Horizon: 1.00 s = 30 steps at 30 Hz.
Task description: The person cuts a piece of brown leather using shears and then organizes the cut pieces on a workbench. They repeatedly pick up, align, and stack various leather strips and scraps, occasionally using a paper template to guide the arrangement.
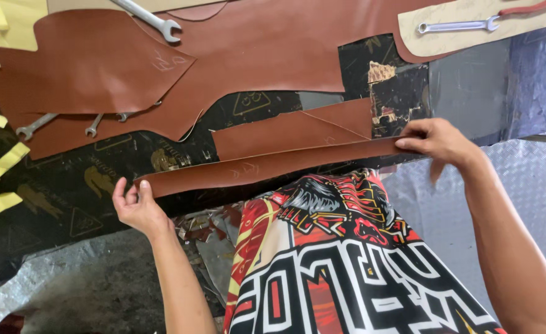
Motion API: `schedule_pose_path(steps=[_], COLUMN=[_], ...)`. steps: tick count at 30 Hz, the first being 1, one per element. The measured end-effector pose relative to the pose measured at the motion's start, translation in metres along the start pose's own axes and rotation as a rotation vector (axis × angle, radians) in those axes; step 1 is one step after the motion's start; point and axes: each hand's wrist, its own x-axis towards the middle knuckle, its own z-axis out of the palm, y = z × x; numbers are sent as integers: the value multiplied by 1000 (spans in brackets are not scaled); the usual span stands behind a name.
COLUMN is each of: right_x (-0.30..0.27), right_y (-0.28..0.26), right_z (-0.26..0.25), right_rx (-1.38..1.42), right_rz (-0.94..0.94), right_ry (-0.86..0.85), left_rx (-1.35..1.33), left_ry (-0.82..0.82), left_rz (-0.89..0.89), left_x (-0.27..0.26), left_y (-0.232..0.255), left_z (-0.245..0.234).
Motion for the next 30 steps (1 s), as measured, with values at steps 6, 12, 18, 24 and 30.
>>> schedule_pose_path(steps=[6, 12, 18, 24, 30], right_x=[14, 44, 52, 86, 66], right_y=[-5, -1, -5, -19, -29], right_z=[6, 84, 91, 112, 126], right_rx=[-118, -270, -277, -262, -231], right_rz=[-271, -640, -499, -327, -347], right_ry=[-57, -71, 404, 720, 684], left_rx=[123, 419, 790, 664, 1068], left_ry=[78, 25, -158, -798, -955], left_rz=[73, 195, 761, 868, 710], left_x=[48, 107, 52, -45, -62], left_y=[-15, -12, 55, 75, 49], left_z=[-40, -83, 17, 161, 180])
